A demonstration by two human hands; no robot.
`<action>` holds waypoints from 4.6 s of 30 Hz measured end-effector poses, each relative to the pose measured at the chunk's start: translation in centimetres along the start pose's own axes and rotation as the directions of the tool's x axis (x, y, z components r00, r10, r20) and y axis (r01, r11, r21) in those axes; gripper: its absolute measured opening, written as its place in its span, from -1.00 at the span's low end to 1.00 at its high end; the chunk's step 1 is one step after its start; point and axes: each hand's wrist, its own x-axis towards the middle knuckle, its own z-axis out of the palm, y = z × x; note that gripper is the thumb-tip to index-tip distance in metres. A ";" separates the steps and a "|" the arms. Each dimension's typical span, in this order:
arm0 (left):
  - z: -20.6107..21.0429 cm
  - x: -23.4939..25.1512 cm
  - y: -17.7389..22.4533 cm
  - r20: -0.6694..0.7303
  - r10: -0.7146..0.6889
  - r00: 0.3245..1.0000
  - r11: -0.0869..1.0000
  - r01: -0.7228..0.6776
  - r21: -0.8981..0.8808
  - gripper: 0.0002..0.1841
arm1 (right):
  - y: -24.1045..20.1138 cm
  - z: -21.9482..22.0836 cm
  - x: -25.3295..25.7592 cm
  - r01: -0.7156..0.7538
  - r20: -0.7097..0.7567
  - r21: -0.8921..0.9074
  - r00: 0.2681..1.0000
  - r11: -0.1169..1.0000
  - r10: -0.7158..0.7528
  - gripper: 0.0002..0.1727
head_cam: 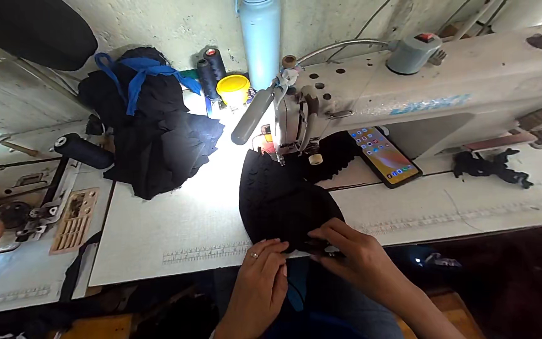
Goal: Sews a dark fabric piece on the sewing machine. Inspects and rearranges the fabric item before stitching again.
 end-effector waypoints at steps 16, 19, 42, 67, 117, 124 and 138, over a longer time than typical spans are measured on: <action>-7.7 6.0 4.8 0.062 -0.389 0.919 0.739 0.351 -0.575 -0.88 | 2.2 -2.8 2.5 -0.347 -0.216 -0.215 0.929 0.913 0.302 -0.73; -6.0 9.0 1.9 0.126 -0.532 0.837 0.583 0.470 -0.663 -0.87 | 4.4 -3.1 2.5 -0.372 -0.223 -0.317 0.923 0.872 0.313 -0.65; -2.7 9.6 1.9 -0.145 -0.530 0.835 0.766 0.399 -0.504 -0.80 | -3.2 2.4 6.8 -0.088 -0.292 0.291 0.940 0.953 0.176 -0.80; -5.0 9.7 -1.1 0.148 -0.324 0.934 0.625 0.329 -0.708 -0.91 | -3.2 1.4 6.6 -0.246 0.093 0.847 0.941 0.471 0.324 -0.92; 0.0 17.8 -7.6 0.151 -0.361 0.920 0.930 0.368 -0.020 -0.83 | 3.4 5.4 11.1 -0.167 -0.118 -0.002 0.979 0.986 0.166 -0.75; -1.3 18.6 -7.7 0.275 -0.344 0.898 0.931 0.364 -0.025 -0.81 | 3.6 5.8 10.5 -0.116 -0.174 -0.043 0.979 0.992 0.106 -0.77; 0.9 14.7 -8.8 0.001 0.139 0.990 0.985 -0.139 0.099 -0.82 | 3.8 5.9 9.9 0.047 -0.100 -0.198 0.993 0.979 -0.067 -0.80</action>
